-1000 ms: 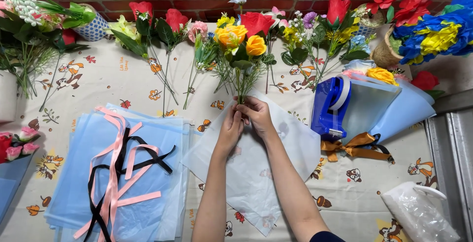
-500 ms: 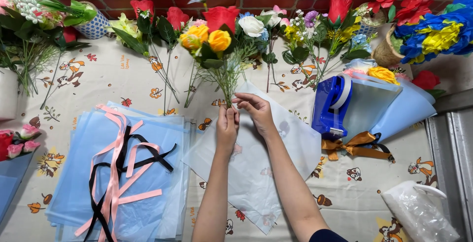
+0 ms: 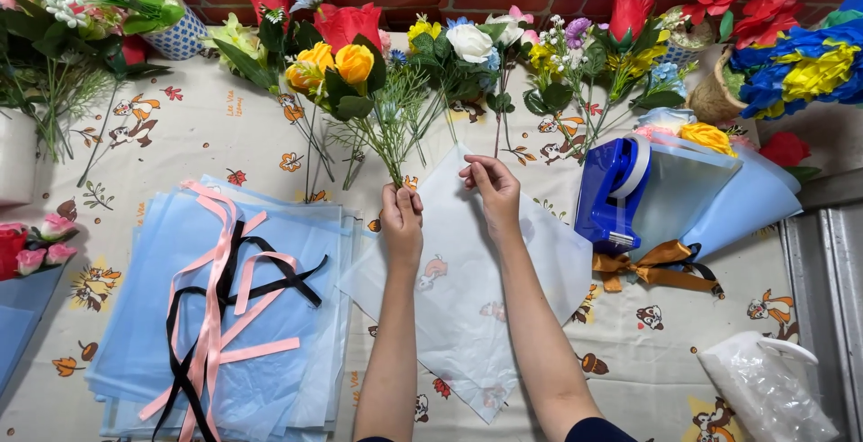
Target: The person ties a gold ribbon around a bouquet wrapped in blue paper. They then select various artificial flowers, including roses and filler stems, from a table and arrange them into a new bouquet by hand.
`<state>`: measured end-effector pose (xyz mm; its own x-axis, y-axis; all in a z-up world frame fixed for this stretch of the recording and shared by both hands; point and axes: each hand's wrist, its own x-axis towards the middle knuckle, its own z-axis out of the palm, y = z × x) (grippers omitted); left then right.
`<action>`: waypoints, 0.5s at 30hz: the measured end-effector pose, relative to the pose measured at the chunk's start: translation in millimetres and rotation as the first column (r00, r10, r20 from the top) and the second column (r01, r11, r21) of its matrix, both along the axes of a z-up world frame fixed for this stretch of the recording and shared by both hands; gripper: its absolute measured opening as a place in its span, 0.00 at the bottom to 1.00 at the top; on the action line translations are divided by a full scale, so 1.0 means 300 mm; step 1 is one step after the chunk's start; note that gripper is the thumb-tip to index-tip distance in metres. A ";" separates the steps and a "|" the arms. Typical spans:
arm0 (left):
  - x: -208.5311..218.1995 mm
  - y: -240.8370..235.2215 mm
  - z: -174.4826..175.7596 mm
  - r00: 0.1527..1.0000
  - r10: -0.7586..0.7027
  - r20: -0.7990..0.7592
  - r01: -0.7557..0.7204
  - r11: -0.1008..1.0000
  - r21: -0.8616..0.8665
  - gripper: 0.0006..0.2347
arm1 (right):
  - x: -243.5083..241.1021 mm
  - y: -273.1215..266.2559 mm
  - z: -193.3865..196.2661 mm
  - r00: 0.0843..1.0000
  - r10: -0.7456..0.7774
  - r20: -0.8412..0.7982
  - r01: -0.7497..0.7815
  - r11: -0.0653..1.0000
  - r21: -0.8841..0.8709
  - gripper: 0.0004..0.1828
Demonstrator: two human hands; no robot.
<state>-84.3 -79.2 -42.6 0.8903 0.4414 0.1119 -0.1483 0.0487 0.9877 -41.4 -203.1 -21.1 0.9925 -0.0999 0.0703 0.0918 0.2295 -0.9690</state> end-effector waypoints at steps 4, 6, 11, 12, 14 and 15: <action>0.004 0.001 -0.015 1.000 0.000 0.021 0.000 1.000 0.021 0.09 | -0.023 0.019 0.008 0.999 0.025 0.020 -0.023 0.996 -0.090 0.08; 0.006 0.002 -0.021 0.999 -0.034 0.038 0.033 0.999 0.014 0.10 | -0.033 0.028 0.022 0.998 0.061 0.035 -0.053 0.981 -0.185 0.08; -0.003 0.007 0.015 0.988 -0.135 0.072 0.144 0.979 -0.143 0.10 | -0.033 0.063 0.035 0.995 0.102 0.016 -0.096 0.970 -0.224 0.09; 0.002 0.013 -0.004 0.980 -0.180 0.084 0.194 0.960 -0.200 0.10 | -0.031 0.071 0.038 0.993 0.115 -0.004 -0.113 0.964 -0.240 0.09; 0.008 0.019 -0.022 0.976 -0.196 0.095 0.214 0.948 -0.234 0.10 | -0.023 0.088 0.037 0.992 0.125 -0.024 -0.127 0.959 -0.252 0.10; 0.010 0.022 -0.032 0.972 -0.213 0.103 0.233 0.935 -0.267 0.10 | -0.019 0.098 0.037 0.990 0.134 -0.046 -0.141 0.954 -0.263 0.10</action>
